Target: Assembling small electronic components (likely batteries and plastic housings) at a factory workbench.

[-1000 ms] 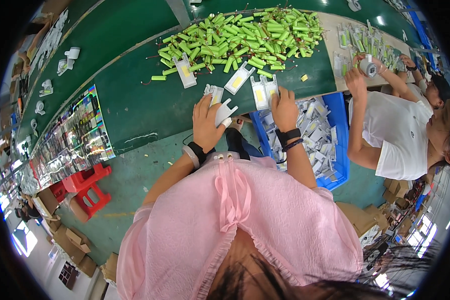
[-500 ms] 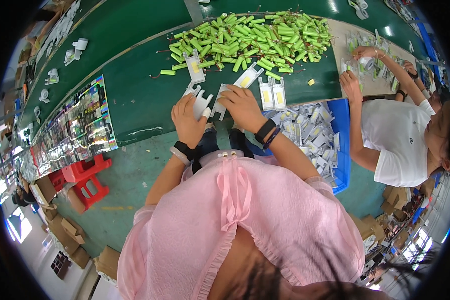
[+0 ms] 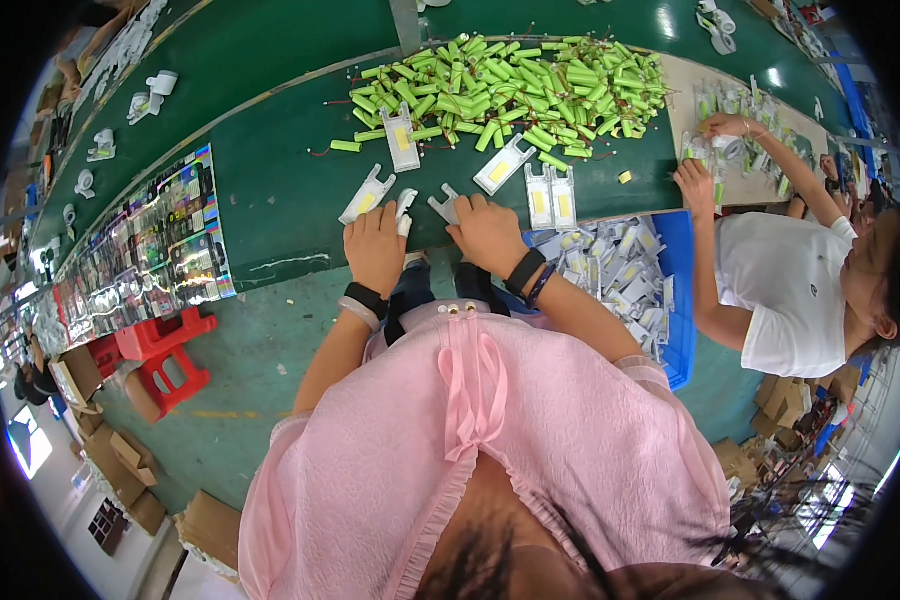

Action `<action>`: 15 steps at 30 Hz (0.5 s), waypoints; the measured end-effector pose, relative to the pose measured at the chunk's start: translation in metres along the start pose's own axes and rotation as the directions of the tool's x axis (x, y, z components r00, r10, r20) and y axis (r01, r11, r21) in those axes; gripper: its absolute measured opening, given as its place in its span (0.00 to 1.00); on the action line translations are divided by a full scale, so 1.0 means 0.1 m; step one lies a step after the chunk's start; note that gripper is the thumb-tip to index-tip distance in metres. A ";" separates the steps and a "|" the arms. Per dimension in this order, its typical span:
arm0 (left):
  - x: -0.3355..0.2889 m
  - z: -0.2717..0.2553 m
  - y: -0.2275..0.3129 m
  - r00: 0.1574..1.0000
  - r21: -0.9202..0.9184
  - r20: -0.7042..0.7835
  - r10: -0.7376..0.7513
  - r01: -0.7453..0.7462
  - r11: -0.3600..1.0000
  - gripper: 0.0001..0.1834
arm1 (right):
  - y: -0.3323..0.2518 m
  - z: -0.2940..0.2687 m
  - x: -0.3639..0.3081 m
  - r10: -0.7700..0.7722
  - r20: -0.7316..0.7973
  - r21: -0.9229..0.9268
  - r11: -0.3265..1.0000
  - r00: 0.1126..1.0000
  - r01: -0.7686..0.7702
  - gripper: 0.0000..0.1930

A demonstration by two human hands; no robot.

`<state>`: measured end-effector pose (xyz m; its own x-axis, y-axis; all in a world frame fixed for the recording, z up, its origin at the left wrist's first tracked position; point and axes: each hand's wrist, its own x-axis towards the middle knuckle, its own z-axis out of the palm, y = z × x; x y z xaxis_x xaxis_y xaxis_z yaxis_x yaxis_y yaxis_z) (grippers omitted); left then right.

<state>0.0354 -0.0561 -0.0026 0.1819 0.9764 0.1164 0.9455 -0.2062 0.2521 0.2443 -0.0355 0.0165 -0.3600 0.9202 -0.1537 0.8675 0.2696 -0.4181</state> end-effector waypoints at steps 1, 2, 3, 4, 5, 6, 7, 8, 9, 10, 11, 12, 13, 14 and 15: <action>0.03 0.00 0.01 0.995 -0.034 0.097 -0.037 0.041 0.999 0.25 | 0.00 0.01 0.02 0.005 0.000 -0.002 1.000 1.000 -0.005 0.16; 0.06 0.01 0.01 0.978 -0.063 0.195 -0.070 0.084 0.994 0.25 | 0.02 0.02 0.06 0.026 -0.053 0.025 0.999 0.998 -0.024 0.16; 0.08 0.06 0.02 0.978 -0.063 0.195 -0.071 0.085 0.994 0.25 | 0.00 0.01 0.09 0.041 -0.105 0.054 0.998 0.994 -0.035 0.17; 0.11 0.14 0.04 0.982 -0.232 0.131 -0.139 0.166 0.958 0.25 | -0.01 -0.01 0.11 0.039 -0.105 0.054 0.998 0.994 -0.034 0.17; 0.11 0.19 0.05 0.973 -0.398 0.079 -0.215 0.229 0.888 0.25 | -0.02 -0.03 0.12 0.047 -0.163 0.099 0.995 0.986 -0.031 0.16; 0.15 0.16 0.10 0.974 -0.401 0.081 -0.212 0.226 0.888 0.25 | -0.01 -0.05 0.12 0.064 -0.220 0.143 0.989 0.973 -0.033 0.16; 0.22 0.07 0.16 0.956 -0.406 0.144 -0.254 0.291 0.866 0.26 | 0.04 -0.07 0.13 0.068 -0.220 0.142 0.989 0.973 -0.037 0.16; 0.26 0.00 0.20 0.933 -0.407 0.206 -0.295 0.355 0.841 0.27 | 0.12 -0.10 0.15 0.098 -0.273 0.126 0.990 0.957 -0.065 0.15; 0.26 -0.04 0.19 0.933 -0.406 0.207 -0.293 0.354 0.842 0.27 | 0.18 -0.13 0.15 0.125 -0.325 0.113 0.989 0.937 -0.093 0.14; 0.24 -0.08 0.15 0.972 -0.314 0.129 -0.196 0.228 0.922 0.29 | 0.25 -0.14 0.15 0.127 -0.325 0.115 0.989 0.937 -0.094 0.14; 0.21 -0.12 0.11 0.994 -0.207 0.062 -0.087 0.098 0.973 0.31 | 0.33 -0.14 0.14 0.067 -0.321 0.059 0.997 0.945 -0.050 0.13; 0.18 -0.13 0.06 0.994 -0.206 0.062 -0.085 0.096 0.974 0.31 | 0.38 -0.16 0.13 0.005 -0.317 0.001 1.000 0.949 -0.005 0.12; 0.14 -0.14 0.02 0.999 -0.164 0.002 -0.049 0.049 0.985 0.32 | 0.42 -0.17 0.10 -0.027 -0.302 -0.009 1.000 0.953 0.025 0.10; 0.10 -0.15 -0.03 0.998 -0.120 -0.055 -0.011 0.004 0.993 0.32 | 0.47 -0.19 0.07 -0.026 -0.304 -0.009 1.000 0.952 0.025 0.10; 0.05 -0.16 -0.09 0.999 -0.102 -0.046 -0.005 0.000 0.995 0.33 | 0.52 -0.22 0.03 -0.062 -0.254 -0.038 0.998 0.965 0.054 0.10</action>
<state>0.0236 -0.0499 0.0109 0.1650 0.9733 0.1594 0.9130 -0.2119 0.3487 0.2961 -0.0120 0.0135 -0.3141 0.9436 0.1048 0.8592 0.3295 -0.3913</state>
